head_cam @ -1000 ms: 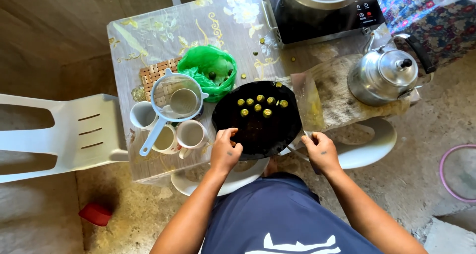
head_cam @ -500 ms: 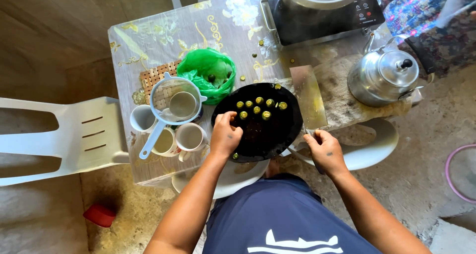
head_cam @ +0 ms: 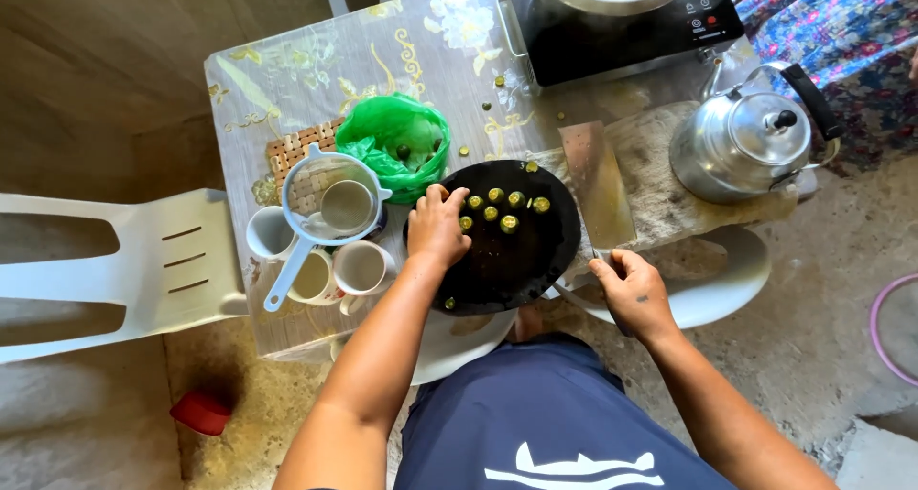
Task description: Cutting small green fruits (calamansi) in a pan using a cleaver and a skewer.
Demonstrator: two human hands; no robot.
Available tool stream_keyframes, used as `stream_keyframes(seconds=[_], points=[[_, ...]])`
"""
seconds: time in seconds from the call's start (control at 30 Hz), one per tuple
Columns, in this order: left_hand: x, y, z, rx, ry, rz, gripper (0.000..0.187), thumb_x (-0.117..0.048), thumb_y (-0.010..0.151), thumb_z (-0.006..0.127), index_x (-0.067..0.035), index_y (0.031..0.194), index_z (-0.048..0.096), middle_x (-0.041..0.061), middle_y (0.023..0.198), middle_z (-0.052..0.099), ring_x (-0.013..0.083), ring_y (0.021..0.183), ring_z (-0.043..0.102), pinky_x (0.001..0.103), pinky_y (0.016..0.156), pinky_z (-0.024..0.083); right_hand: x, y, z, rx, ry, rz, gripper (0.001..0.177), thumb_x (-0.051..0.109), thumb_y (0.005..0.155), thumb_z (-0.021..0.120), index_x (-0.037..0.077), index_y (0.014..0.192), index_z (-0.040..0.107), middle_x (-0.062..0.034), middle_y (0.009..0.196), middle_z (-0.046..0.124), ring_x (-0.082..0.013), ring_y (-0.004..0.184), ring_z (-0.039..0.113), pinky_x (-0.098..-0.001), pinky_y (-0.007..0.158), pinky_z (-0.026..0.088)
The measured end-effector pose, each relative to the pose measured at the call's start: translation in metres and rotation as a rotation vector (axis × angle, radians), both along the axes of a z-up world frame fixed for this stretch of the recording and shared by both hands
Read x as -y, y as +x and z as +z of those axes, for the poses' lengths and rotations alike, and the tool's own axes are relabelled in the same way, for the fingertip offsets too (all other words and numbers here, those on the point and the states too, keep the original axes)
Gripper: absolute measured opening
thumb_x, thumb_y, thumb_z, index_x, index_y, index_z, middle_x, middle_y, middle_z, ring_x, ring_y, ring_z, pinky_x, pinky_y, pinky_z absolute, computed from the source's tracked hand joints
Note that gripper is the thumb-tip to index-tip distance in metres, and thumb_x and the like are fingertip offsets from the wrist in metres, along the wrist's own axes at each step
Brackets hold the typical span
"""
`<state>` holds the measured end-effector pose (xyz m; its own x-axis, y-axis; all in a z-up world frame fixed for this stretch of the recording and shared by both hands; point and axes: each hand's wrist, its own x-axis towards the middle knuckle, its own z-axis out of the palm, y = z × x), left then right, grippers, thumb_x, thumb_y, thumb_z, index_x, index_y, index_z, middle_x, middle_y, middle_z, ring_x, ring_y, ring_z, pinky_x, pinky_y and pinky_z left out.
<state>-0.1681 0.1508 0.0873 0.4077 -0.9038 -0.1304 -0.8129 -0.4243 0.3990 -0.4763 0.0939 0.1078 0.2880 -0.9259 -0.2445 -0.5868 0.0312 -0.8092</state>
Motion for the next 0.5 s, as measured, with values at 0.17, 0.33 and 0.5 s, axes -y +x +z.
stream_keyframes(seconds=[0.17,0.33,0.5], points=[[0.01,0.003,-0.018,0.049,-0.133,-0.076,0.069,-0.016,0.065,0.082,-0.025,0.13,0.061,0.005,0.126,0.054,0.0293,0.125,0.051,0.045,0.102,0.044,0.001,-0.001,0.002,-0.017,0.026,-0.017,0.027,0.026,0.093,0.071,-0.001,0.093,0.068,-0.0057,0.069,0.063,-0.0123,0.064,0.053,-0.0317,0.061,0.046],[0.027,-0.009,0.006,0.071,-0.216,-0.18,0.075,-0.028,0.061,0.088,-0.02,0.13,0.059,0.005,0.133,0.055,0.0326,0.136,0.044,0.047,0.109,0.037,0.001,0.001,0.006,-0.003,-0.005,-0.003,0.028,0.026,0.093,0.071,-0.002,0.094,0.068,-0.0049,0.071,0.063,-0.0118,0.065,0.053,-0.0314,0.062,0.047],[0.028,-0.023,0.006,0.066,-0.124,-0.206,0.086,-0.04,0.058,0.091,-0.018,0.134,0.056,0.007,0.135,0.053,0.0333,0.14,0.039,0.049,0.111,0.033,0.005,-0.001,-0.002,-0.006,-0.035,0.021,0.029,0.025,0.094,0.072,-0.003,0.095,0.067,-0.0064,0.073,0.062,-0.0125,0.068,0.053,-0.0314,0.064,0.048]])
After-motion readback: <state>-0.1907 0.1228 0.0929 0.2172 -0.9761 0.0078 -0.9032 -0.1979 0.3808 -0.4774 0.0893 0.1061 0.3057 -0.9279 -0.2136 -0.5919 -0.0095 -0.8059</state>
